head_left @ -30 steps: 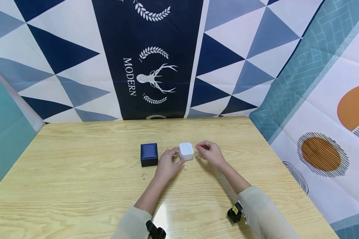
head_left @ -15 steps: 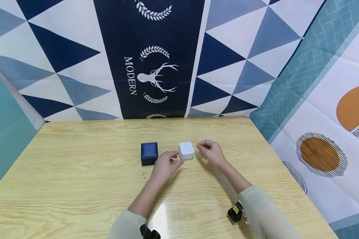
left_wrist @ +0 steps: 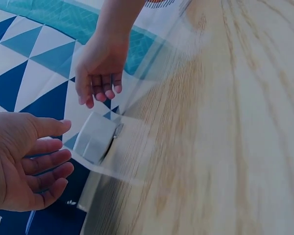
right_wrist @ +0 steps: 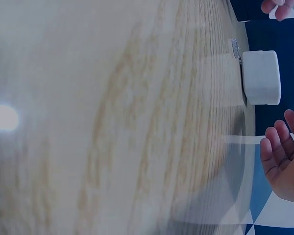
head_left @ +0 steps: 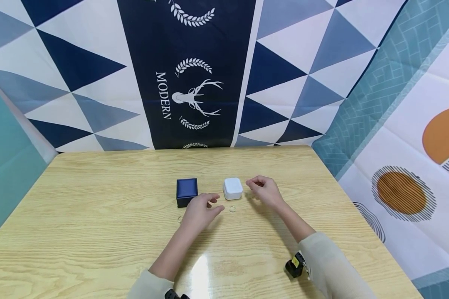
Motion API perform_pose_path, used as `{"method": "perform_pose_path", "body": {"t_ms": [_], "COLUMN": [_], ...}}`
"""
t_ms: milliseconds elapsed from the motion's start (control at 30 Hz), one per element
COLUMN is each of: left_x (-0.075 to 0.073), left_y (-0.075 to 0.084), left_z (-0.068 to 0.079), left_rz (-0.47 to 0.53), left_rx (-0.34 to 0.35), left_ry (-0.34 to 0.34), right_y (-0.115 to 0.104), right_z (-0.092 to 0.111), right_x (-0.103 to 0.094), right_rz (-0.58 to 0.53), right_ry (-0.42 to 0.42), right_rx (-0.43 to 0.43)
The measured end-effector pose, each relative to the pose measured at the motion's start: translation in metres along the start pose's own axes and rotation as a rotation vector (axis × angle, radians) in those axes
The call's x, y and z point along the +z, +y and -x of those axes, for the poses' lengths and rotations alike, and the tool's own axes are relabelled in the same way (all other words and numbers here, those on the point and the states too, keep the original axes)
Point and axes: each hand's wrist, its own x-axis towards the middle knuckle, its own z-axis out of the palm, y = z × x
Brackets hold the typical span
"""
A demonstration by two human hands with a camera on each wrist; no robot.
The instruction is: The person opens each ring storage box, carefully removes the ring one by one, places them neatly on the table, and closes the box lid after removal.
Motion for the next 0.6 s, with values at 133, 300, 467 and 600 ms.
{"method": "perform_pose_path", "body": {"t_ms": [133,300,467,600], "left_x": [-0.007,-0.014,-0.023,-0.032], "left_y": [-0.003,-0.007,-0.01,-0.014], "left_z": [0.007,0.012,0.018,0.024], "left_rz": [-0.01,-0.017,-0.033,-0.059], "left_rx": [0.0,-0.013,-0.021,-0.032], "left_ry": [0.017,0.035,0.03,0.038], "right_y": [0.0,0.0,0.0,-0.001], "right_z": [0.0,-0.002,-0.002,-0.001], "right_x": [-0.001,-0.003,-0.003,-0.004], "right_rz": [0.007,0.014,0.018,0.037], "right_ry": [0.0,0.01,0.013,0.017], "right_rx": [0.007,0.007,0.007,0.006]}}
